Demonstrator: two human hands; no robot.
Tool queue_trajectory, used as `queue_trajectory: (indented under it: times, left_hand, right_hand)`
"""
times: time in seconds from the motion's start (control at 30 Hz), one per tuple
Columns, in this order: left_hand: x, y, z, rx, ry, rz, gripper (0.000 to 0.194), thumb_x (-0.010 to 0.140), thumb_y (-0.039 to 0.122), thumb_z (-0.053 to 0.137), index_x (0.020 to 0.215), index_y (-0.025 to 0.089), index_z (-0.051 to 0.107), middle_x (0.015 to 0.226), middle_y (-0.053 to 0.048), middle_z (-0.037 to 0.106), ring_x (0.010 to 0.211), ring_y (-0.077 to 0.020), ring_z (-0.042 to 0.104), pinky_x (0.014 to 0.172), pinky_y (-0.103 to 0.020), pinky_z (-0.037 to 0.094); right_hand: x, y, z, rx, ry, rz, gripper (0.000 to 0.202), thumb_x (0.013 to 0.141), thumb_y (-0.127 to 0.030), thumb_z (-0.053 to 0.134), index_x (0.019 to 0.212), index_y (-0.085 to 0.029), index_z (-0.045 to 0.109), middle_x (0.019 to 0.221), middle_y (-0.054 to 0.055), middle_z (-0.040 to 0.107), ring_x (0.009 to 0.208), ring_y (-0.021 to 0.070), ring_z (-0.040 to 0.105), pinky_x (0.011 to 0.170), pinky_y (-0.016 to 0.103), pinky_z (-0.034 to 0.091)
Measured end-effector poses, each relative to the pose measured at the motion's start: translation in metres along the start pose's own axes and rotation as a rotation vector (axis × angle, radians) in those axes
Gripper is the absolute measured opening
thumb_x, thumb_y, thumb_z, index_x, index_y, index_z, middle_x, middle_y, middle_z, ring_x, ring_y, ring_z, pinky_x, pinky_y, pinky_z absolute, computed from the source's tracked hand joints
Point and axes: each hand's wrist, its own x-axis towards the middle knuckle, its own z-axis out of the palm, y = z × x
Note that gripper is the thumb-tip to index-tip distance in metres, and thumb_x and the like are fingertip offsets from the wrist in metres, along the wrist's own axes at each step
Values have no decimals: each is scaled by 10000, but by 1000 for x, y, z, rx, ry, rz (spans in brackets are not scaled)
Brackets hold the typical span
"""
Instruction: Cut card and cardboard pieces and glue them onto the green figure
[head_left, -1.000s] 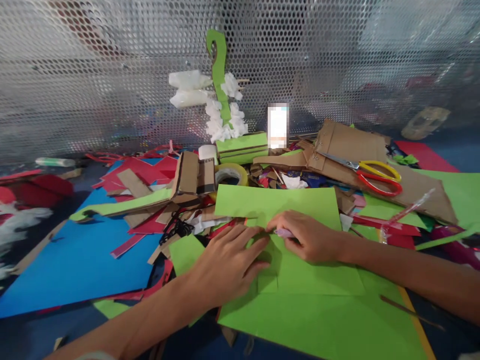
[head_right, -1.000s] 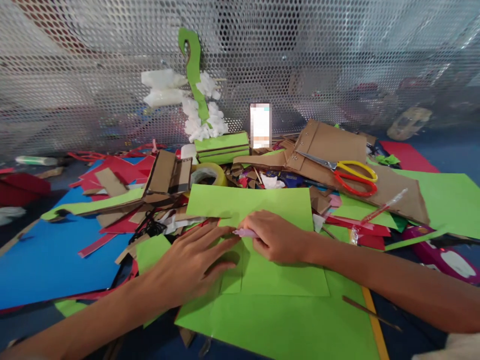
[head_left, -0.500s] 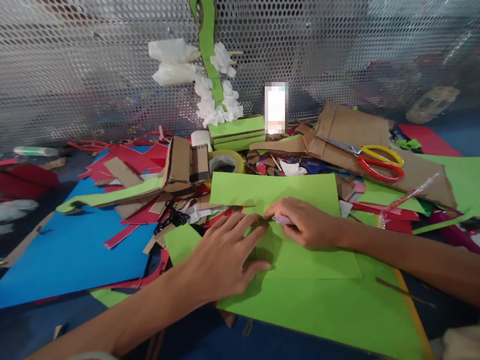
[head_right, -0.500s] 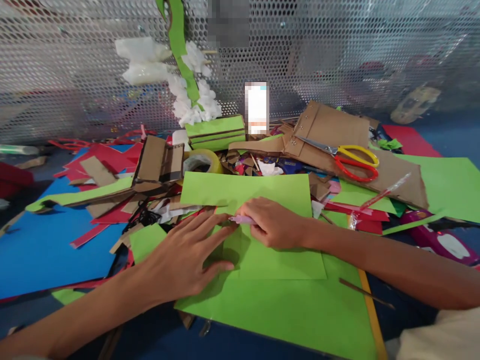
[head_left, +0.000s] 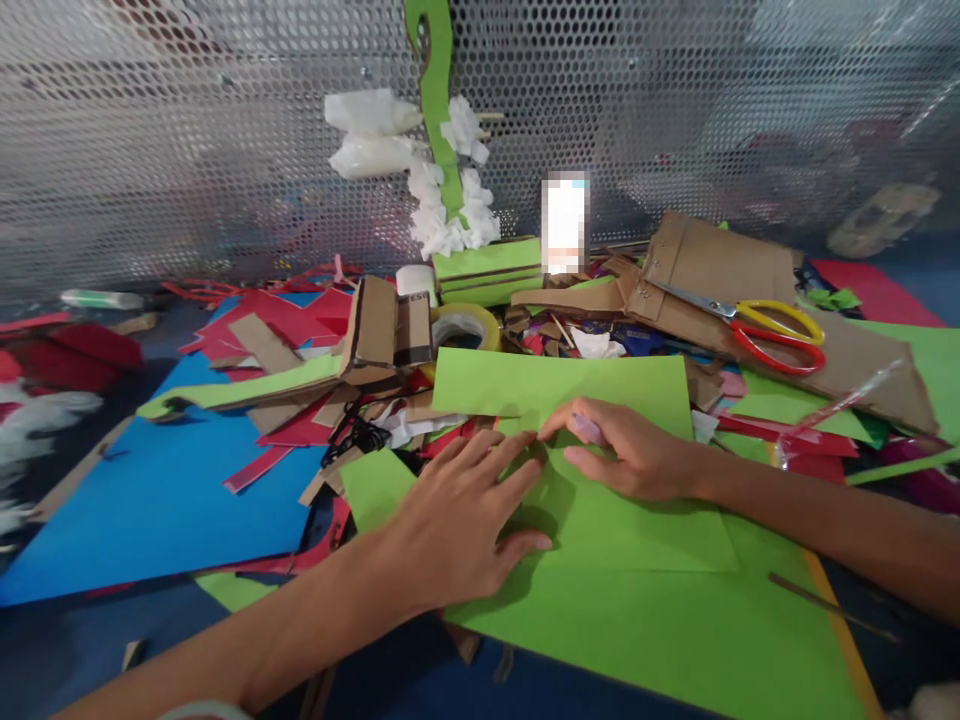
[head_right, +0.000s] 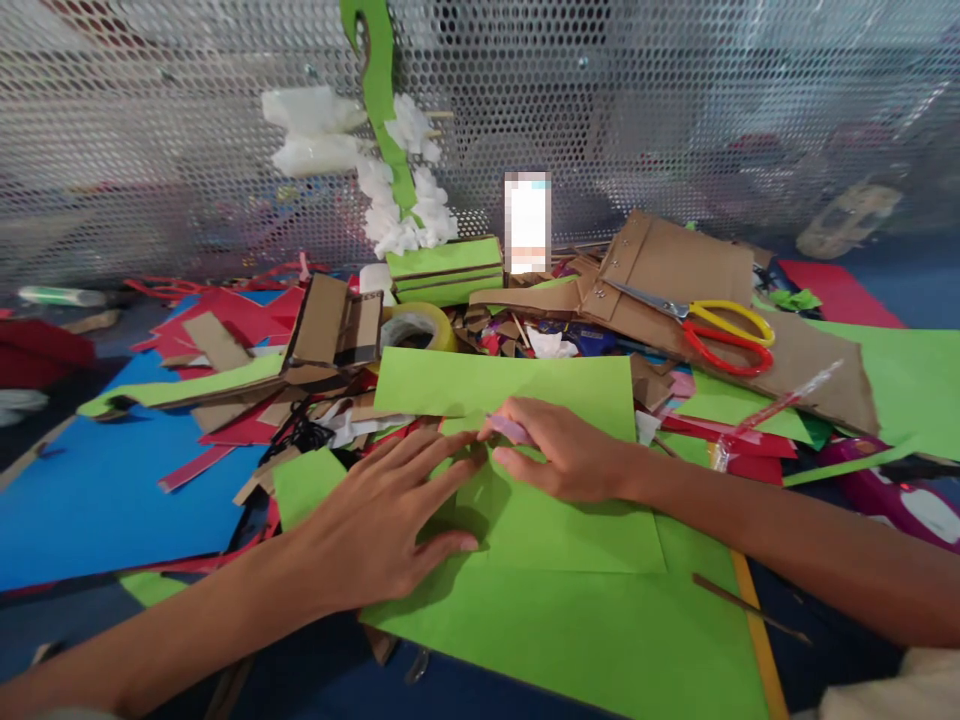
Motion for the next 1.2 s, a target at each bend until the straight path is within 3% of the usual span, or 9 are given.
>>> queue_trajectory:
  times: [0.17, 0.27, 0.37, 0.5, 0.6, 0.7, 0.87, 1.0, 1.2]
  left_hand:
    - [-1, -2, 3, -5, 12, -1, 629, 954, 576, 631, 1451, 199, 552, 1542, -163, 555, 1399, -420, 509, 1122, -621, 472]
    - [-2, -3, 6, -9, 15, 4, 690, 959, 602, 610, 1498, 182, 508, 1547, -168, 555, 1397, -420, 512, 1117, -616, 476]
    - [-2, -4, 7, -6, 21, 3, 730, 963, 611, 597, 1520, 154, 481, 1551, -176, 550, 1403, -421, 503, 1129, -607, 466]
    - [-2, -4, 7, -8, 24, -8, 729, 949, 621, 614, 1512, 174, 496, 1583, -175, 513, 1402, -406, 503, 1136, -589, 460]
    - [-1, -3, 6, 12, 1, -8, 737, 953, 617, 608, 1518, 159, 491, 1591, -177, 506, 1413, -415, 487, 1121, -584, 472]
    - [-1, -3, 6, 30, -11, -10, 726, 964, 617, 586, 1517, 156, 495, 1596, -175, 503, 1417, -419, 482, 1102, -578, 486]
    - [-2, -4, 9, 44, 14, 5, 735, 978, 625, 553, 1529, 143, 481, 1599, -183, 497, 1417, -421, 484, 1112, -587, 470]
    - [-3, -4, 10, 36, 33, 13, 740, 968, 634, 564, 1530, 161, 479, 1588, -179, 511, 1418, -414, 492, 1123, -573, 465]
    - [-1, -3, 7, 60, 3, 12, 744, 975, 642, 544, 1523, 142, 488, 1592, -178, 510, 1406, -421, 503, 1127, -579, 469]
  right_hand:
    - [1, 5, -5, 411, 153, 129, 447, 1112, -559, 250, 892, -230, 458, 761, -9, 457, 632, 149, 375, 588, 294, 356]
    - [3, 4, -7, 457, 122, 259, 269, 1098, -497, 413, 1086, -246, 508, 723, -45, 379, 586, 138, 314, 543, 276, 301]
    - [4, -1, -9, 368, 130, 202, 295, 1079, -394, 500, 1340, -279, 425, 798, -33, 486, 629, 137, 392, 610, 276, 370]
    - [11, -7, -15, 367, 177, 176, 204, 1065, -380, 502, 1228, -257, 494, 1009, 30, 632, 627, 108, 443, 578, 254, 402]
    - [25, -4, -18, 590, 75, 204, 268, 1042, -413, 467, 1192, -216, 570, 1112, 87, 690, 602, 106, 555, 458, 237, 380]
    - [41, -1, -18, 709, 37, 199, 295, 972, -382, 578, 1200, -196, 592, 1104, 112, 734, 739, 166, 697, 479, 233, 454]
    - [50, 3, -6, 464, 171, 184, 236, 964, -396, 670, 1049, -177, 698, 768, 19, 690, 587, 118, 600, 484, 223, 470]
    - [46, 9, 1, 277, 185, 202, 242, 966, -405, 671, 998, -177, 744, 823, 36, 718, 590, 126, 628, 543, 255, 524]
    - [45, 12, 3, 162, 175, 188, 138, 934, -316, 693, 923, -180, 709, 752, 16, 708, 588, 125, 613, 555, 246, 477]
